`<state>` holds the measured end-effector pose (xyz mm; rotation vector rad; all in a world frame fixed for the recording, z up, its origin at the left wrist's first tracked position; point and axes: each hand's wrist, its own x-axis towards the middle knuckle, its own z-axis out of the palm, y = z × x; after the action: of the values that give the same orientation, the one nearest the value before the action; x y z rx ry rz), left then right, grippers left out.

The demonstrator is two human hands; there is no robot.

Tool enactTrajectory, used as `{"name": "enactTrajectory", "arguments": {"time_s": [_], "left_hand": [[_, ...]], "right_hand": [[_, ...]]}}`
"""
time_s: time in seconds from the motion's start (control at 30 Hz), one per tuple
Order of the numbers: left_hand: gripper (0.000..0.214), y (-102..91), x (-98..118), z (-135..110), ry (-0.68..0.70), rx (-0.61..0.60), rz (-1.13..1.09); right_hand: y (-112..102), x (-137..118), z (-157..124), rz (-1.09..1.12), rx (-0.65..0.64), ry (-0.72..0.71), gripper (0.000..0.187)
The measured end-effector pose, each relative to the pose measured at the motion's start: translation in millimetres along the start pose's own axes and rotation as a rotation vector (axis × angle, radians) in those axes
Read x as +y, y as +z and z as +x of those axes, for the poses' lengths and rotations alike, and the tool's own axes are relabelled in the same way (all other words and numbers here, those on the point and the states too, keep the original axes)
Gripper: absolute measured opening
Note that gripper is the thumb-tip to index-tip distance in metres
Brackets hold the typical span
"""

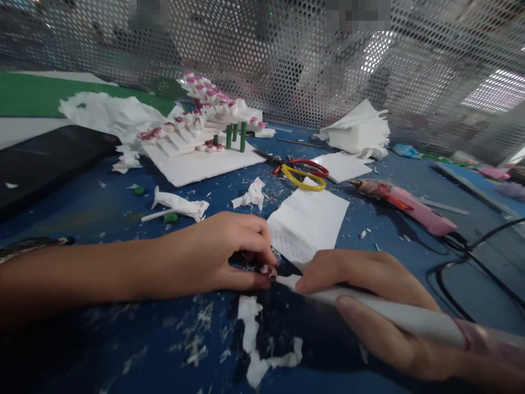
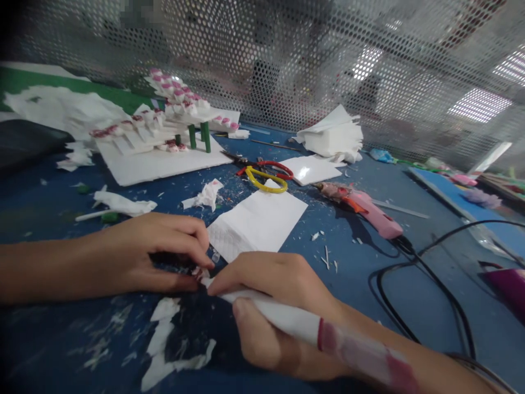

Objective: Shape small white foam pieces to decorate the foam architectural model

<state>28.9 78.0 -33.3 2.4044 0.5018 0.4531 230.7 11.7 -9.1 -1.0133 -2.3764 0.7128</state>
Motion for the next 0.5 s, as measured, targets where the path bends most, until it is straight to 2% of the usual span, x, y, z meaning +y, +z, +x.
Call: {"name": "enactTrajectory", "arguments": {"time_s": [0.13, 0.33, 0.5], "left_hand": [[0.008, 0.1, -1.7, 0.7, 0.030, -0.006, 0.000], [0.006, 0.5, -1.4, -0.6, 0.048, -0.003, 0.027], [0.008, 0.7, -0.4, -1.9, 0.053, -0.016, 0.060]], "right_hand": [[0.5, 2.9, -0.6, 0.051, 0.071, -0.042, 0.021], [2.3, 1.8, 2.6, 0.072, 0.007, -0.002, 0.021], [1.2, 0.6, 1.6, 0.047, 0.029, 0.007, 0.021]]}}
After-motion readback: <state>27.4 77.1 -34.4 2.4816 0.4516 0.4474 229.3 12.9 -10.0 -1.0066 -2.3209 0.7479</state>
